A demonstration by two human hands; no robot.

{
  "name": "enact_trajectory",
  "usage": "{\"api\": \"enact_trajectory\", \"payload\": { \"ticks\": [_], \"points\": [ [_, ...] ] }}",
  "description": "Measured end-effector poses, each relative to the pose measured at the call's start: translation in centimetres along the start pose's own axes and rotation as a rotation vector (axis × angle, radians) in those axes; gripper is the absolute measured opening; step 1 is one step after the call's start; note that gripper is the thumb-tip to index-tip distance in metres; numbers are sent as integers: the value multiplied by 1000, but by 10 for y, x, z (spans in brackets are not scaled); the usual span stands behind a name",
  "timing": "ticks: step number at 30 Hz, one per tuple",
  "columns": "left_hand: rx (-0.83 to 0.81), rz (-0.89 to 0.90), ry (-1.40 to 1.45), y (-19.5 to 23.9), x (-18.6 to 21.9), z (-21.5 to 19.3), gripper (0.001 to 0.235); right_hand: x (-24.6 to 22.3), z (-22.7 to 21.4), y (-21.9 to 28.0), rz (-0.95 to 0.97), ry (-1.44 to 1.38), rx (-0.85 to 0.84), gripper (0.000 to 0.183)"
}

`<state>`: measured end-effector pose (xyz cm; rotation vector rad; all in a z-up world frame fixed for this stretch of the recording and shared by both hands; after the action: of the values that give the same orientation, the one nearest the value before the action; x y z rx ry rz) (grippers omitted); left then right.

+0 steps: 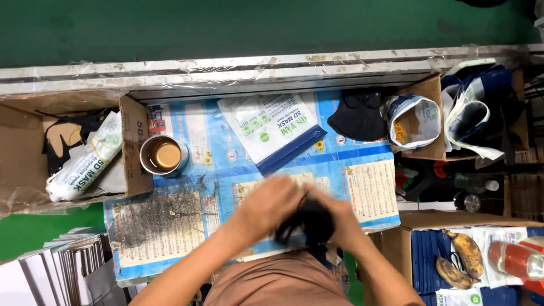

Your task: The person is counting and packaging black 3D face masks into blue and white plastic pouches on a manufacturing line.

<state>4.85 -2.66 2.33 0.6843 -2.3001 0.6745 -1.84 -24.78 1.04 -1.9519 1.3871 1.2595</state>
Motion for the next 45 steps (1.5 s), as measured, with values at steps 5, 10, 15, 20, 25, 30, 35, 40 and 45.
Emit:
{"api": "enact_trajectory", "payload": {
  "ticks": [5, 10, 15, 20, 25, 30, 35, 40, 45],
  "points": [
    [220, -91, -313, -45, -43, 5, 23, 43, 10, -16, 173, -877, 405, 42],
    [95, -124, -398, -50, -69, 41, 17, 36, 16, -28, 284, -1181, 526, 35],
    [185, -139, -358, -50, -78, 51, 13, 31, 26, -29, 193, -1004, 556, 34],
    [264, -122, -371, -49, -61, 43, 13, 36, 26, -44, 143, -1086, 510, 27],
    [461, -170, -37, -51, -29, 9, 11, 40, 34, -52, 133, -1188, 428, 20],
    [398, 37, -329, -37, -6, 1, 10, 28, 44, -29, 372, -957, 491, 22],
    [310, 85, -162, -27, 19, 10, 11, 13, 41, -17, 302, -1302, 605, 32],
    [322, -219, 477, -26, 47, -22, 27, 14, 37, 3, 217, -1165, 585, 33],
    [-43, -137, 444, -17, 64, 16, 14, -18, 12, -10, 294, -172, 132, 54]
  ]
}}
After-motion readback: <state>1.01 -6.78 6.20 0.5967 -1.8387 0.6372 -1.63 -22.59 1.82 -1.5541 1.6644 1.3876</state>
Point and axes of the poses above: each hand's wrist, its own y-axis away from the middle knuckle, its own z-axis out of the palm, x = y × z, the point moved 1 cm from there along -y, towards the middle knuckle, and after that the axes turned 10 degrees about -x, right-handed, at the moved point
